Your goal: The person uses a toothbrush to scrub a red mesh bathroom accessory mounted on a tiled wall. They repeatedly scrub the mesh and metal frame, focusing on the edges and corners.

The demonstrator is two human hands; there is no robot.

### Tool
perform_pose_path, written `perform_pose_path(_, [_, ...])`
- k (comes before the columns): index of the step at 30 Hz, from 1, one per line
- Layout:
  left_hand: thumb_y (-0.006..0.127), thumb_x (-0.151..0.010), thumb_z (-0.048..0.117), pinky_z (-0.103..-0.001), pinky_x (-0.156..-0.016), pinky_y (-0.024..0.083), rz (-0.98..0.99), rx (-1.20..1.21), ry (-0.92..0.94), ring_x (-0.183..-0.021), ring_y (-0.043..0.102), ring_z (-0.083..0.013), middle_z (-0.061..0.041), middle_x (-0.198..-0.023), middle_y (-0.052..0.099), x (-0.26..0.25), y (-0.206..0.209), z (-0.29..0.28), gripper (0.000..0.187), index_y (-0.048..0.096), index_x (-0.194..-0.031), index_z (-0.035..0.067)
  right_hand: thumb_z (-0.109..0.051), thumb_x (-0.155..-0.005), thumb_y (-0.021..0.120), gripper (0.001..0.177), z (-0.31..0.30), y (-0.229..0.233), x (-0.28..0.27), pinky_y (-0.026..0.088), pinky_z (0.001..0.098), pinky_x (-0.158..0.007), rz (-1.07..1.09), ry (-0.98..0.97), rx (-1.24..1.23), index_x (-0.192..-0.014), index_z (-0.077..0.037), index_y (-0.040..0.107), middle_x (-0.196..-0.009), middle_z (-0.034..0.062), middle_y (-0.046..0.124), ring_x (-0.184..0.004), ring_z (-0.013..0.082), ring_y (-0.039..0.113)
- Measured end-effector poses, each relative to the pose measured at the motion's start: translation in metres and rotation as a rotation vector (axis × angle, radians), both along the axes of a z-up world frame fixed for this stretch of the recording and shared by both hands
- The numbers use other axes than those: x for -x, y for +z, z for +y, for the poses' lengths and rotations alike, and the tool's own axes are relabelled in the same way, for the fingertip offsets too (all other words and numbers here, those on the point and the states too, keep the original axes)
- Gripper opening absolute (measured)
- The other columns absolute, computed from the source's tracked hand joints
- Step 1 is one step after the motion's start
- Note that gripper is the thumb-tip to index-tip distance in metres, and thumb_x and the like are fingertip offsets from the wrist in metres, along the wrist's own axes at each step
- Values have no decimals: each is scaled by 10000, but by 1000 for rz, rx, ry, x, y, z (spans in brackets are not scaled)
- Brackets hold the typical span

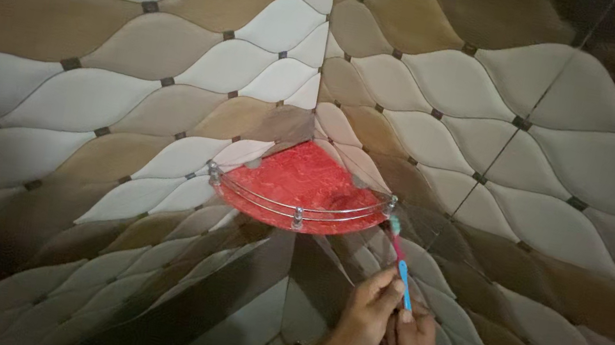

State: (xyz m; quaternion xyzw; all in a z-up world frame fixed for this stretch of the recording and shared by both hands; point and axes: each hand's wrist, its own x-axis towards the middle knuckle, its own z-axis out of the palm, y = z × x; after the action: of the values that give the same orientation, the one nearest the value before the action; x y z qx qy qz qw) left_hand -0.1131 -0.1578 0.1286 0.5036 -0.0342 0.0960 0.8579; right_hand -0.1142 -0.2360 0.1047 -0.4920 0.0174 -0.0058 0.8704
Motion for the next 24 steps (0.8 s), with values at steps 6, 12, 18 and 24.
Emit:
perform_pose_path(6, [530,-1085,213,-217,-785,498,-102,-64,97,-873,560,-51,30,-1013,631,-14,16,-14,448,538,-1501,48,-213,-1004,473,269,-8,21,3,414,224,-597,-83,-8,70,-1149,-15,582,-825,-13,614,-670,61,516])
perform_pose_path(12, [520,-1063,211,-246,-779,566,54,29,27,-856,686,-96,-53,-988,713,-9,5,-13,392,575,-1407,32,-228,-1008,507,253,-18,5,4,285,242,-475,-52,93,90,-1166,-57,605,-710,-30,509,-549,58,388])
perform_pose_path(18, [556,-1027,182,-256,-586,500,108,-18,88,-740,631,-104,-59,-1014,741,4,6,-3,378,605,-1370,33,-274,-1076,508,293,-23,1,-2,334,256,-486,-142,199,90,-1115,0,603,-691,4,503,-550,91,443])
perform_pose_path(24, [677,-979,127,-232,-648,519,59,161,68,-782,625,-64,-1,-941,714,3,3,5,304,659,-1262,15,-202,-1020,543,256,-22,4,-12,387,268,-505,-154,244,217,-1151,6,614,-779,21,602,-582,90,484])
